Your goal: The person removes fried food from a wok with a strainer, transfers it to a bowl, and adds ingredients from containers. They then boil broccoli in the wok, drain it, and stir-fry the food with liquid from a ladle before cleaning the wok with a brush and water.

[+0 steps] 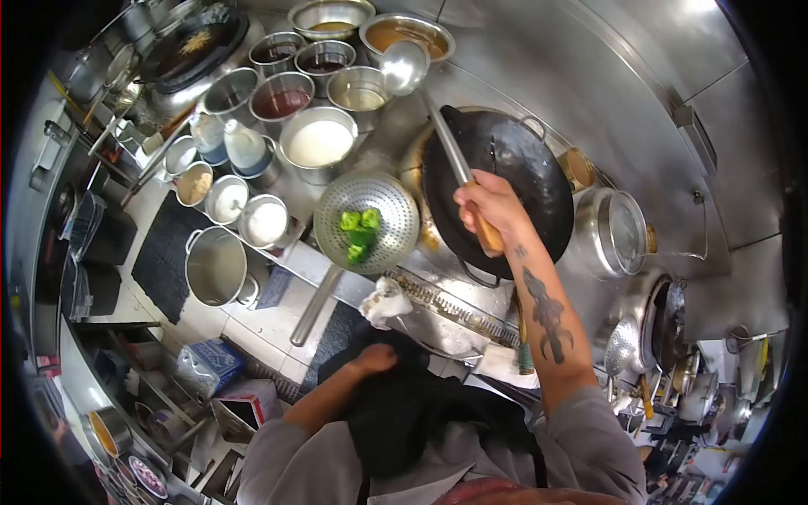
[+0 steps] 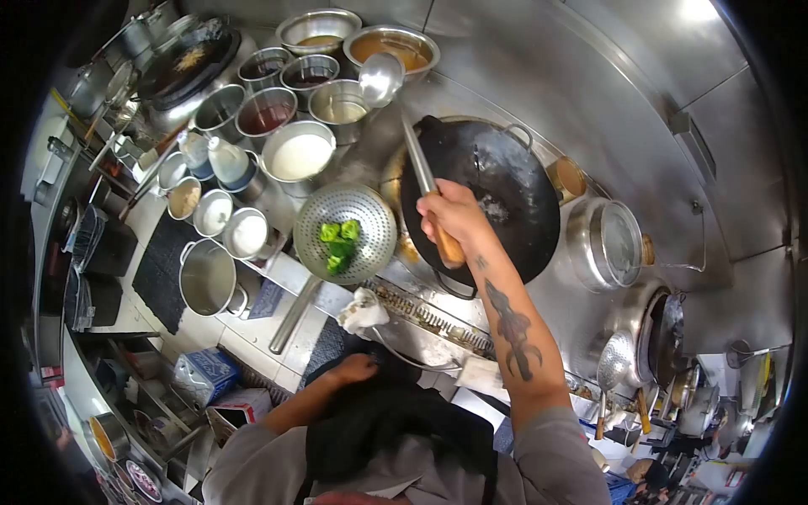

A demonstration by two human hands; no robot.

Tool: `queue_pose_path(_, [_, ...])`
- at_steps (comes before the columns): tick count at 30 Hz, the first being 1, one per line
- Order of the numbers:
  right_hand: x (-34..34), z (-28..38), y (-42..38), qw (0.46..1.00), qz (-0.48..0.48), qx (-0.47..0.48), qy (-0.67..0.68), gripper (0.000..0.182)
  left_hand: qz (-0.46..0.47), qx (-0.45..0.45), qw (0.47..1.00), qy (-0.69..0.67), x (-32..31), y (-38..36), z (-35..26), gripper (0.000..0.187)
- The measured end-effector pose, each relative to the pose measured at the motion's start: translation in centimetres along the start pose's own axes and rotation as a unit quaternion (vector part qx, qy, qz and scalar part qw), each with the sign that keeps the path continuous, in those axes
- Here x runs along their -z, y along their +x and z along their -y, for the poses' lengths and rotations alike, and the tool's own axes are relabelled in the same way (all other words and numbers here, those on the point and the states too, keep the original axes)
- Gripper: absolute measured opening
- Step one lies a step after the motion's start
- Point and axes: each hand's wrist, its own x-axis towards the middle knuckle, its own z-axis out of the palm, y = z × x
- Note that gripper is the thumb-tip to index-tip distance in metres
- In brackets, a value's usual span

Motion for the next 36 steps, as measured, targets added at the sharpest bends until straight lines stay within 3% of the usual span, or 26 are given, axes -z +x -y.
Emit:
queue_pose_path(1, [-0.9,-0.2,2.2,0.997,-0.01,0.005,-0.07,0.016,-0.051,0.016,0.999,0.008,1.7,-1.9,2.1,0.036])
queue_pose_path(3, [-2.5,-0.6,5.3,0.99,-0.011,0.042,-0.137,0.011,-0.056,0.111,0.992,0.015,5.1,-5.7,5.7,0.04])
queue_pose_path(4, [-3.3,-0.5,6.3,0.988,-0.016,0.038,-0.147,0.011,-0.096,0.139,0.984,-0.054,6.9,-8.0,6.4,0.038])
queue_pose_path(5, [-3.9,-0.8,7.3,0.988,-0.016,0.041,-0.145,0.011,-0.135,0.165,0.969,-0.121,8.7,-10.1,6.9,0.037])
queue_pose_path(7, [-4.6,-1.2,8.8,0.976,-0.022,0.059,-0.208,0.014,-0.238,0.308,0.902,-0.188,8.7,-12.5,10.7,0.034])
queue_pose_path(9, [-5.4,-0.9,9.2,0.974,-0.025,0.056,-0.217,0.014,-0.249,0.151,0.956,-0.04,8.7,-14.8,15.2,0.02])
queue_pose_path(11, [-5.9,-0.8,9.6,0.97,-0.033,0.028,-0.24,0.01,-0.289,0.139,0.941,-0.109,9.3,-15.3,15.6,0.023])
queue_pose_path(13, [-6.1,-0.1,9.8,0.981,-0.012,-0.011,-0.195,0.009,-0.335,0.265,0.795,-0.43,12.9,-15.5,8.8,0.035])
queue_pose_path(15, [-5.9,0.8,9.4,0.987,0.008,-0.052,-0.149,0.007,-0.313,0.251,0.8,-0.447,14.6,-14.9,6.7,0.046])
queue_pose_path(18, [-5.6,2.1,8.6,0.987,0.056,-0.108,0.1,0.005,-0.252,0.196,0.754,-0.575,15.8,-12.9,5.9,0.058])
queue_pose_path(19, [-5.3,2.2,8.6,0.988,0.054,-0.107,0.1,0.005,-0.25,0.194,0.755,-0.574,16.8,-12.4,4.6,0.058])
queue_pose_path(21, [-4.7,2.3,8.6,0.956,0.085,-0.143,0.24,0.006,-0.183,0.14,0.732,-0.641,19.0,-11.3,0.8,0.059])
queue_pose_path(27, [-4.0,2.3,6.8,0.968,0.081,-0.093,0.22,0.016,-0.131,0.082,0.766,-0.624,21.2,-9.2,-1.1,0.054])
queue_pose_path(29, [-3.8,2.6,6.2,0.972,0.077,-0.08,0.208,0.018,-0.069,0.044,0.806,-0.586,21.9,-8.7,-0.8,0.054])
queue_pose_path(32, [-3.5,2.8,5.5,0.973,0.076,-0.068,0.208,0.019,-0.046,0.063,0.764,-0.641,22.6,-7.6,-0.6,0.045])
queue_pose_path(36, [-2.9,1.9,5.2,0.965,0.08,-0.064,0.241,0.012,-0.037,0.101,0.779,-0.618,23.1,-6.1,-1.9,0.037])
